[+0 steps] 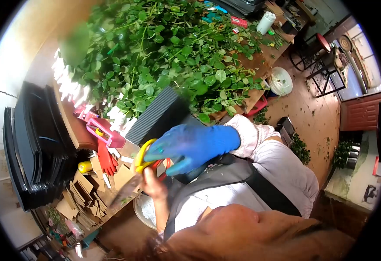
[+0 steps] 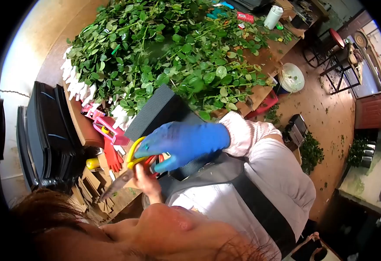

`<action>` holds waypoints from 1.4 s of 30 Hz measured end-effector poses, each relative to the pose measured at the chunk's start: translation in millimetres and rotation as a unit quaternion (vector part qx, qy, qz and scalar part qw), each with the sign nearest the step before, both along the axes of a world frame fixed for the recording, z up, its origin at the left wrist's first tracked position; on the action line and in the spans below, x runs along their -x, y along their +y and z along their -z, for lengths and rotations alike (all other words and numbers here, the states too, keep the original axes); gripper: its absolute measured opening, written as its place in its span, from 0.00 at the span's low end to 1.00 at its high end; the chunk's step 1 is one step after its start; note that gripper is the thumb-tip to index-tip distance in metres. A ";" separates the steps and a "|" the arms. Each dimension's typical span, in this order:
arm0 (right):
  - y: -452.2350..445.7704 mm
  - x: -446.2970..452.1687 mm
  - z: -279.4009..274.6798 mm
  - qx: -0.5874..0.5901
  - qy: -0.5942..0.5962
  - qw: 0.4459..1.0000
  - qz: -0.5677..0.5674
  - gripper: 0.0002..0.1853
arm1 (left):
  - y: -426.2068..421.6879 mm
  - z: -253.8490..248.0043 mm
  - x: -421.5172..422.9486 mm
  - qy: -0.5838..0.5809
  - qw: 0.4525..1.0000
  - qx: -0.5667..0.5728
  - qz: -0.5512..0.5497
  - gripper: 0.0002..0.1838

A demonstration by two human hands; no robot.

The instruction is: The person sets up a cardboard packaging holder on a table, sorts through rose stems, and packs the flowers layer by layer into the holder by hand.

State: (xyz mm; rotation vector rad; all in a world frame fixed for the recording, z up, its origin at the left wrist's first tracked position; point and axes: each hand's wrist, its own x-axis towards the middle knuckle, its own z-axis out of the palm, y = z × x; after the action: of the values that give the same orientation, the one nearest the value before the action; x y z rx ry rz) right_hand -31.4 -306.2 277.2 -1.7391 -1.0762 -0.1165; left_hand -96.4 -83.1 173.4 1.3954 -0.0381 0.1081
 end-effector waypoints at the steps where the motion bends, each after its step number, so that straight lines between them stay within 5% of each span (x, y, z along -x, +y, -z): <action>1: -9.7 -2.6 13.2 -0.033 0.015 0.999 0.012 0.18 | 8.3 -19.1 4.2 0.087 0.995 0.046 -0.025 0.24; 3: -47.3 -16.2 31.4 -0.037 0.032 0.994 0.093 0.14 | 49.1 -16.5 3.8 0.149 0.985 0.065 -0.063 0.20; 5: -94.0 -17.9 51.6 0.113 0.191 0.953 0.205 0.13 | 88.4 -5.0 9.1 0.234 0.951 0.090 -0.181 0.16; 7: -135.6 -34.8 90.7 0.392 0.361 0.830 0.165 0.17 | 177.4 77.0 31.2 0.269 0.925 0.133 -0.235 0.15; 9: -155.9 -43.4 130.4 0.441 0.418 0.789 0.092 0.21 | 220.1 106.4 39.3 0.333 0.872 0.251 -0.259 0.09; 12: -187.9 -78.0 221.8 0.382 0.253 0.859 0.229 0.22 | 274.1 148.7 36.1 0.359 0.886 0.110 -0.272 0.06; 14: -175.1 -142.3 217.7 0.514 0.210 0.756 0.347 0.25 | 307.1 169.8 20.3 0.344 0.893 0.069 -0.280 0.06; 16: -157.4 -167.7 203.1 0.457 0.162 0.724 0.490 0.26 | 324.5 181.7 0.6 0.315 0.903 0.002 -0.291 0.07; 17: -150.6 -178.1 202.8 0.449 0.141 0.725 0.503 0.26 | 325.1 178.8 -12.4 0.306 0.902 -0.048 -0.301 0.08; 21: -172.8 -192.8 228.2 0.599 0.038 0.760 0.250 0.25 | 367.0 228.9 -28.5 0.307 0.871 -0.244 -0.296 0.12; 22: -173.4 -187.0 198.8 0.567 0.124 0.773 0.257 0.23 | 354.9 223.8 -30.1 0.260 0.788 -0.437 -0.348 0.13; 24: -170.0 -162.9 114.9 0.511 0.266 0.779 0.247 0.20 | 283.7 165.4 -27.0 0.137 0.513 -0.751 -0.392 0.17; 25: -171.8 -153.9 87.3 0.488 0.321 0.778 0.231 0.18 | 253.6 131.8 -29.3 0.150 0.601 -0.680 -0.392 0.18; 27: -181.0 -139.1 87.1 0.451 0.213 0.812 0.302 0.17 | 217.7 105.8 -25.2 -0.015 0.704 -0.636 -0.317 0.15; 29: -181.1 -122.6 108.7 0.373 0.038 0.870 0.321 0.17 | 145.3 71.1 -17.6 0.055 0.882 -0.449 -0.135 0.11; 30: -176.9 -117.8 131.6 0.435 -0.002 0.848 0.304 0.23 | 114.7 60.4 -17.7 0.046 0.902 -0.429 -0.004 0.09; 33: -151.1 -124.0 199.4 0.532 -0.067 0.781 0.321 0.35 | 44.6 41.1 -35.6 -0.007 0.884 -0.396 0.248 0.09; 36: -149.4 -169.6 296.4 0.531 -0.212 0.704 0.422 0.33 | 7.1 78.5 -65.0 -0.148 0.881 -0.391 0.223 0.16; 39: -120.9 -187.0 191.8 0.596 0.028 0.726 0.341 0.31 | -10.3 100.3 -79.2 -0.187 0.811 -0.502 0.235 0.30; 41: -157.7 -201.9 198.1 0.362 -0.140 0.843 0.372 0.29 | -12.8 113.5 -75.3 -0.215 0.791 -0.524 0.231 0.38; 42: -151.9 -202.4 176.0 0.340 -0.203 0.829 0.396 0.29 | -10.1 114.1 -69.3 -0.215 0.769 -0.551 0.242 0.41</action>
State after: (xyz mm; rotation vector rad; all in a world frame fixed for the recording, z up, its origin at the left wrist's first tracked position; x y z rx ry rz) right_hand 171.1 -458.1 101.2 -2.8385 -0.6203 -0.7216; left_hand -27.1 -93.2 59.3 2.4608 -0.9860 -0.0520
